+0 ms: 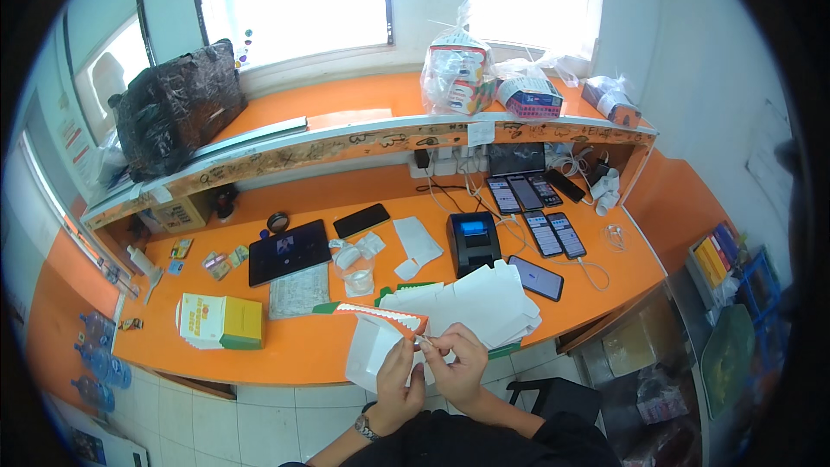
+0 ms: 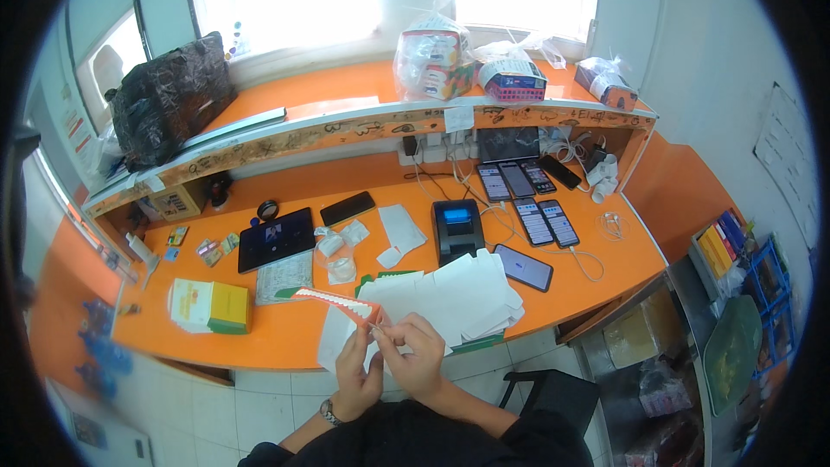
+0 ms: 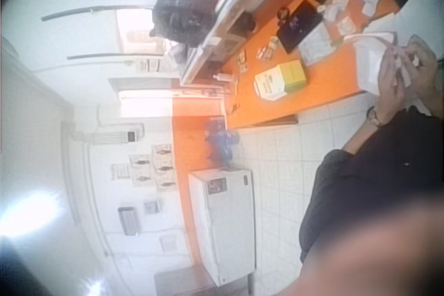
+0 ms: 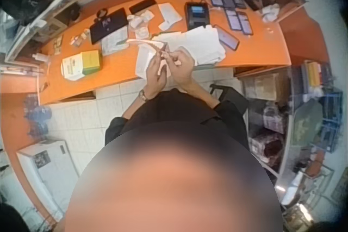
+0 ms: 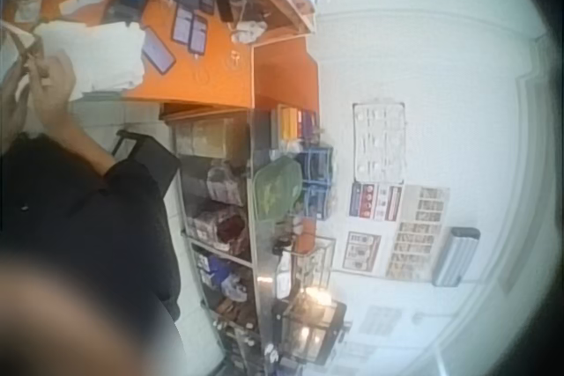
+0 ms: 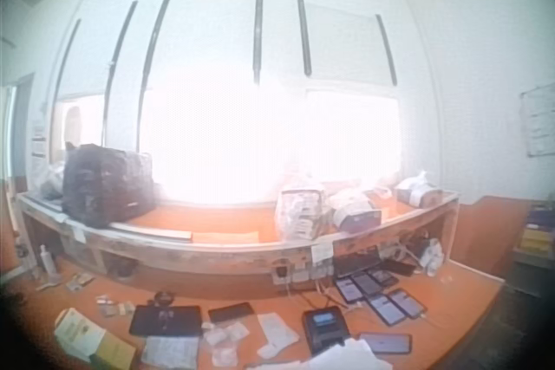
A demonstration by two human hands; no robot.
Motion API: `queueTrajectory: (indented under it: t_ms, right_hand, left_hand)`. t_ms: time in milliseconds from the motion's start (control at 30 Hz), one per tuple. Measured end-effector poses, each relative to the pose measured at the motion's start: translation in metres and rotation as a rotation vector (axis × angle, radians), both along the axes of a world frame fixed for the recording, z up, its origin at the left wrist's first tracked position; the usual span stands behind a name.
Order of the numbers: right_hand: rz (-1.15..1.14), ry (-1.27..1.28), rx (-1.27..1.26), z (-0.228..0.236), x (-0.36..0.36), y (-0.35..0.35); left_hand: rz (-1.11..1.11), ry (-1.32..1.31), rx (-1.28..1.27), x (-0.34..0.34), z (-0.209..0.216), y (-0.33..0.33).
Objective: The person assembles small paper boxes by folding flat sheets into box shapes and tucking flaps to secure them. They handle multiple sheets, fold edges, and stack the finished boxes on the counter.
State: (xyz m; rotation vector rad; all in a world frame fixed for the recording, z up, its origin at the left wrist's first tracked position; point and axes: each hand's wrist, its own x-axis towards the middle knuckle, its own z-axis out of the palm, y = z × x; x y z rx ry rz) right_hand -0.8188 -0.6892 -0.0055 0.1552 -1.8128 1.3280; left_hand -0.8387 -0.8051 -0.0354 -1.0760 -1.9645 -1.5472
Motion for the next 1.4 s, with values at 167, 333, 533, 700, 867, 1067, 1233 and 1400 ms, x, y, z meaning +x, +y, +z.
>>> queueTrajectory:
  t_ms: [167, 333, 533, 700, 867, 1067, 1233, 1400]
  right_hand:
    - [0.058, 0.022, -0.056, 0.002, -0.001, -0.001]
    - [0.027, 0.037, 0.096, 0.004, -0.005, -0.001]
    - [-0.056, 0.156, 0.273, 0.000, -0.003, -0.001]
    - [-0.091, 0.235, 0.426, -0.006, 0.000, 0.003]
    - [0.068, 0.139, 0.435, -0.004, 0.003, 0.005]
    - [0.070, -0.143, 0.046, 0.005, -0.009, 0.036]
    - [0.627, -0.428, -0.599, -0.001, -0.006, 0.055]
    - [0.442, -0.365, -0.107, 0.010, 0.002, 0.056]
  left_hand:
    - [-0.090, -0.001, 0.003, 0.004, -0.003, 0.003]
    - [0.080, 0.135, -0.079, 0.005, -0.001, 0.003]
    - [-0.063, -0.291, 0.217, 0.004, 0.003, -0.006]
    - [-0.363, -0.669, 0.710, 0.005, -0.008, -0.004]
    - [-0.395, -0.655, 0.544, -0.017, -0.016, -0.021]
    - [-0.399, -0.853, 0.779, -0.009, -0.014, -0.029]
    - [-0.221, -0.875, 0.601, -0.026, -0.004, -0.036]
    - [0.164, -0.361, 0.323, -0.040, 0.025, -0.040]
